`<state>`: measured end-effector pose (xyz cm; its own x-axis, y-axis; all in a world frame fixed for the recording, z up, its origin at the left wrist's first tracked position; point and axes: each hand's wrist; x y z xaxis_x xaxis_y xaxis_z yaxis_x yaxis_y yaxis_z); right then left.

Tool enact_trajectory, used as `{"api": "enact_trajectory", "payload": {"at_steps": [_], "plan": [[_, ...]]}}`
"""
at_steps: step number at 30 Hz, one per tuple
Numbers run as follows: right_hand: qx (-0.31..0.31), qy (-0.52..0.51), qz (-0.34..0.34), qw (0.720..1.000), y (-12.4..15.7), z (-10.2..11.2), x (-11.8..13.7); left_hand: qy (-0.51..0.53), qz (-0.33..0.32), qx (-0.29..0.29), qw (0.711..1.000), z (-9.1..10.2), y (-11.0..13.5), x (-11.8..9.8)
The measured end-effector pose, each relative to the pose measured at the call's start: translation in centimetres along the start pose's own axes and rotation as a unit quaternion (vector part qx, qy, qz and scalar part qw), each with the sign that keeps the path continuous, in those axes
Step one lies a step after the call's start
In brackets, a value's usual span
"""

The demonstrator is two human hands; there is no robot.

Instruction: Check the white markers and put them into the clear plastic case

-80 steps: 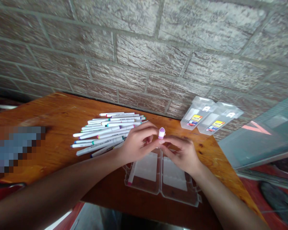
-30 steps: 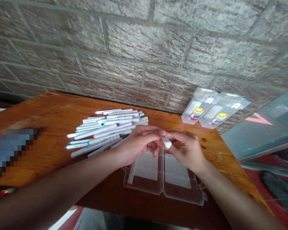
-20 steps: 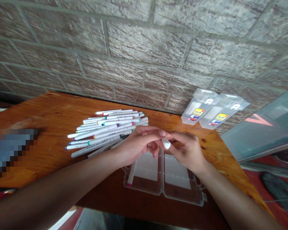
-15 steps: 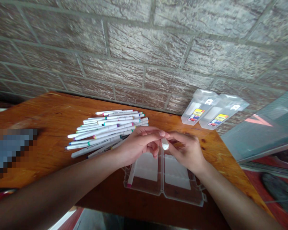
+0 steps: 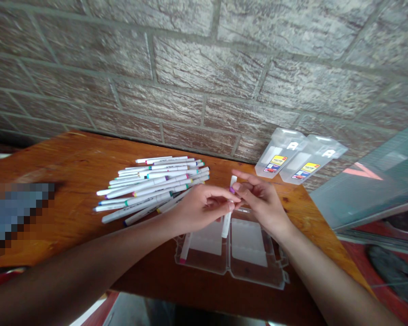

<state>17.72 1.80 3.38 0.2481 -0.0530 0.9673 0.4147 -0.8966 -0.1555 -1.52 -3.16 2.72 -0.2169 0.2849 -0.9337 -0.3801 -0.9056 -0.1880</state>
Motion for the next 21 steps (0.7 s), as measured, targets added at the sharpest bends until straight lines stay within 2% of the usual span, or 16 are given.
{"api": "enact_trajectory", "payload": {"at_steps": [5, 10, 16, 21], "plan": [[0.004, -0.024, 0.003, 1.000, 0.0, 0.0, -0.2, 0.017, -0.008, 0.012, 1.000, -0.2, 0.3, -0.3], [-0.032, -0.056, -0.018, 0.998, 0.0, -0.3, -0.2, 0.015, -0.011, -0.030, 0.999, 0.0, 0.1, -0.4], [-0.045, -0.059, -0.053, 0.996, 0.1, -1.1, -0.1, -0.046, -0.035, -0.125, 0.991, 2.3, -1.0, -0.6], [-0.024, -0.046, -0.075, 0.996, -0.2, -2.4, 0.0, -0.122, -0.066, -0.122, 0.983, 4.2, -0.6, -2.2]]}}
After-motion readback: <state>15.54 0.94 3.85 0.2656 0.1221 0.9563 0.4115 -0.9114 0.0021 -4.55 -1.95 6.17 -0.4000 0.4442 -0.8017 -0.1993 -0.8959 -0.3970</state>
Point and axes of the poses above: each hand's wrist, its own y-axis away from the middle knuckle, its own z-axis out of the back of the hand, x = y × z, and after that the axes turned 12 degrees about -y, right-handed
